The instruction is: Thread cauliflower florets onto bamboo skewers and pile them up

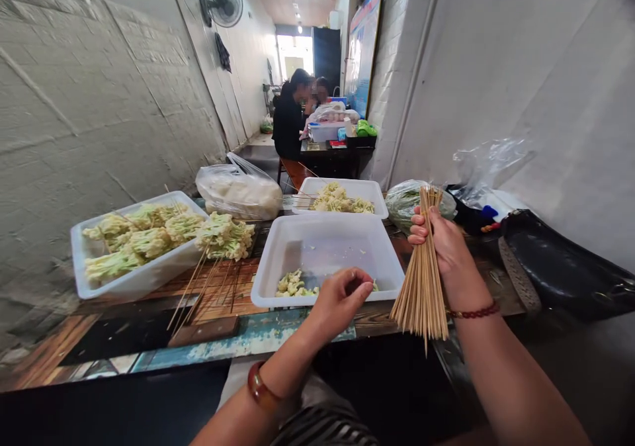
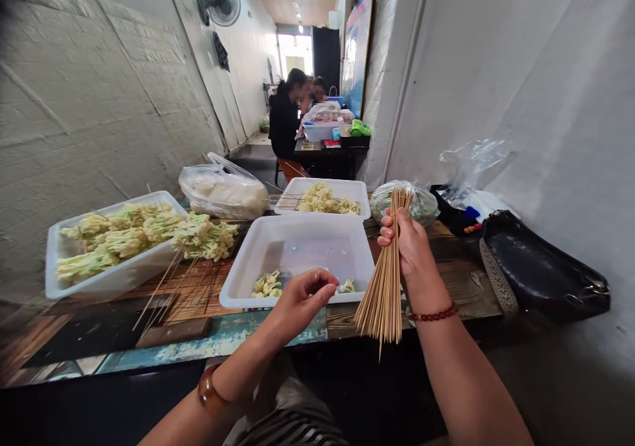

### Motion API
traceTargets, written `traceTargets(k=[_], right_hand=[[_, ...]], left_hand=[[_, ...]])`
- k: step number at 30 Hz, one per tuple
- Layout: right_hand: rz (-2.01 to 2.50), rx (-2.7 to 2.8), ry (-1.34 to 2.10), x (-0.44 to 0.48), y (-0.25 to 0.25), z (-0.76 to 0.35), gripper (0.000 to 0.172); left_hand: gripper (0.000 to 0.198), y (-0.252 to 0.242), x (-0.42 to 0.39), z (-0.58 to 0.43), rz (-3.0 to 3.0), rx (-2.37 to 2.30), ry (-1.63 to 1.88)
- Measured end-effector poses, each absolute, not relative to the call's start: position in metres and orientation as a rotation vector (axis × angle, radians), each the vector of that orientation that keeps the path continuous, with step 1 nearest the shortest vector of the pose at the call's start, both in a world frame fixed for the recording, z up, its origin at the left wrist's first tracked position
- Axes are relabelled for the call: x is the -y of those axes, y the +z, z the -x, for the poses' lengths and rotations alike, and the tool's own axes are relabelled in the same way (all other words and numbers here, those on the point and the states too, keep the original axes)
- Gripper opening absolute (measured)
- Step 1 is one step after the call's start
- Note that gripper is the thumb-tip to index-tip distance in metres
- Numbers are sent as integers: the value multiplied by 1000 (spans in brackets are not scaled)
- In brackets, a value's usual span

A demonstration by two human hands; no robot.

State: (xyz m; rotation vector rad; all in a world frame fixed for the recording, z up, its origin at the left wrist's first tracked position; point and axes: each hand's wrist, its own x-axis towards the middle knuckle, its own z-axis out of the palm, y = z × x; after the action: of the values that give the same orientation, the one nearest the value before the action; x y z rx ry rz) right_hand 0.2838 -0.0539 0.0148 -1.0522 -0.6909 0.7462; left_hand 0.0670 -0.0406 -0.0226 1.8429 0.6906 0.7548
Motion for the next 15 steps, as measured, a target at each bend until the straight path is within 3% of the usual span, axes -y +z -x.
traceTargets(k=[15], right_hand=[[893, 448, 635, 36, -4, -280, 14]], left_hand=[[13, -26, 76, -60, -2529, -715, 841]])
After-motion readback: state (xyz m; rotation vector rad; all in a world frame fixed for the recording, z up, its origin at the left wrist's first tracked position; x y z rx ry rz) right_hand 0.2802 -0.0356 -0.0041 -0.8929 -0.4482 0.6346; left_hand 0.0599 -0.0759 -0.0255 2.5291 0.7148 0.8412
